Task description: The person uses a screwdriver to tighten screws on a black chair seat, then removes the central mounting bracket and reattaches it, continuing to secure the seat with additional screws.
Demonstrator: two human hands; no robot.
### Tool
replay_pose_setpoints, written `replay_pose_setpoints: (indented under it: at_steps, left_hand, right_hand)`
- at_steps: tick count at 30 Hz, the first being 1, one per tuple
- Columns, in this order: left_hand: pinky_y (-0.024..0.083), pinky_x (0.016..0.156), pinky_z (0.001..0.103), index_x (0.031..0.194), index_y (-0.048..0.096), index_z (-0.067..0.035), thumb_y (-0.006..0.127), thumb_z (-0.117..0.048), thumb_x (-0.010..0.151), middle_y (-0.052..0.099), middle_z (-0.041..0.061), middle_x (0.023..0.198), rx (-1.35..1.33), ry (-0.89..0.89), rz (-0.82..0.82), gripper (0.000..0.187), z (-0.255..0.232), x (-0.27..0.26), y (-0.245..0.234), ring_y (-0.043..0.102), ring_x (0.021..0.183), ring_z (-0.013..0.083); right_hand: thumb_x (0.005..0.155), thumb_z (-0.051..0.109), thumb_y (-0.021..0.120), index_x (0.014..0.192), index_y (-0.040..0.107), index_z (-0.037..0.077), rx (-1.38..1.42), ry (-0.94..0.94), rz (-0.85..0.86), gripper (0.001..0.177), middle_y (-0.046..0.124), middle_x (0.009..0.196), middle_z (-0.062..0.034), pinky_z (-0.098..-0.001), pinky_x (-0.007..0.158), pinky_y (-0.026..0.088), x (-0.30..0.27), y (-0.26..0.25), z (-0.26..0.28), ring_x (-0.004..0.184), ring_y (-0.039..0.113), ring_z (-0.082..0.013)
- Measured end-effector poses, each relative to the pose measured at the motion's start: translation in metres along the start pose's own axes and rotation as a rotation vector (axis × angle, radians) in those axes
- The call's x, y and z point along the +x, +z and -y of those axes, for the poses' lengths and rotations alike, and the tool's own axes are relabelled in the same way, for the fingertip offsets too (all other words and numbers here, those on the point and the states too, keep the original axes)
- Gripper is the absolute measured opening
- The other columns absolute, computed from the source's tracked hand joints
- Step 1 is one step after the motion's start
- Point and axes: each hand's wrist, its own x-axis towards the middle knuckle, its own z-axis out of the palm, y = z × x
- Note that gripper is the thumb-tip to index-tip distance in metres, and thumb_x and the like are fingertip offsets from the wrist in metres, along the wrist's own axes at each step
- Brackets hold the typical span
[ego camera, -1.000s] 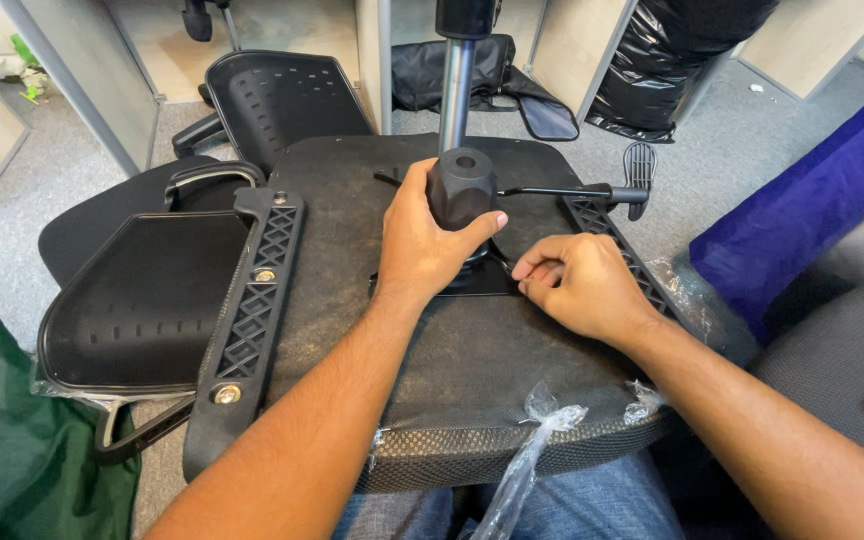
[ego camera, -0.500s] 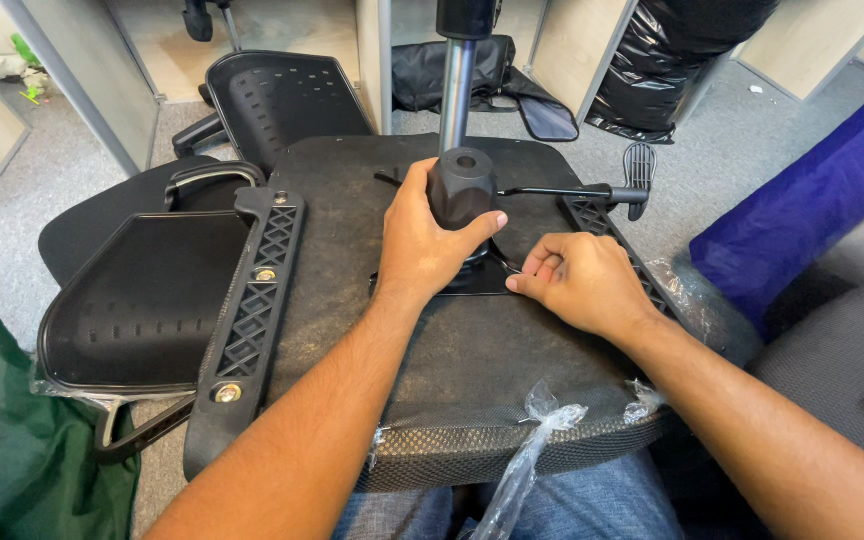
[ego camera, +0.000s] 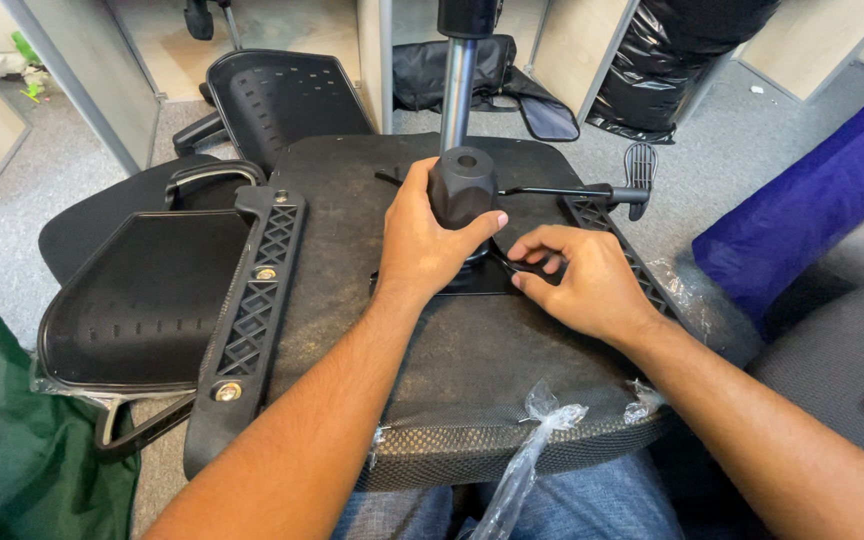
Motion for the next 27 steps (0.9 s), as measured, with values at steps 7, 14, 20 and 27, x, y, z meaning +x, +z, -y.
replay_pose_setpoints:
  at_steps: [7, 14, 20, 27]
  left_hand:
    - [0.057, 0.095, 0.036, 0.126, 0.057, -0.003, 0.092, -0.027, 0.069, 0.072, 0.012, 0.115, 0.004, 0.028, -0.005, 0.071, 0.002, 0.000, 0.000, 0.072, 0.109, 0.0213]
    - [0.057, 0.095, 0.035, 0.126, 0.057, -0.004, 0.092, -0.028, 0.069, 0.071, 0.012, 0.116, 0.001, -0.003, 0.008, 0.071, 0.001, 0.000, 0.000, 0.071, 0.109, 0.0213]
    - [0.057, 0.094, 0.035, 0.126, 0.057, -0.004, 0.091, -0.027, 0.069, 0.071, 0.011, 0.116, -0.005, -0.010, 0.008, 0.071, 0.000, 0.000, 0.000, 0.071, 0.109, 0.0209]
    - [0.057, 0.095, 0.035, 0.125, 0.057, -0.004, 0.092, -0.028, 0.069, 0.072, 0.011, 0.115, -0.013, 0.015, -0.007, 0.070, 0.000, -0.001, 0.000, 0.072, 0.108, 0.0212]
  right_hand:
    - [0.074, 0.032, 0.088, 0.082, 0.079, 0.007, -0.164, 0.378, 0.112, 0.028, 0.073, 0.066, -0.0044, -0.0324, 0.063, 0.054, 0.004, -0.003, 0.010, 0.059, 0.069, -0.0160]
    - [0.072, 0.009, 0.075, 0.084, 0.078, 0.005, -0.005, 0.207, 0.008, 0.013, 0.071, 0.065, -0.0039, -0.0283, 0.060, 0.054, 0.000, 0.000, -0.001, 0.058, 0.067, -0.0116]
    - [0.074, 0.007, 0.073, 0.087, 0.078, 0.004, 0.036, 0.239, 0.063, 0.014, 0.069, 0.065, -0.0027, -0.0264, 0.061, 0.054, 0.000, 0.002, -0.008, 0.058, 0.065, -0.0102]
    - [0.078, 0.006, 0.074, 0.090, 0.078, 0.004, 0.122, 0.286, 0.064, 0.013, 0.073, 0.069, -0.0013, -0.0241, 0.063, 0.054, 0.002, 0.005, -0.023, 0.063, 0.066, -0.0063]
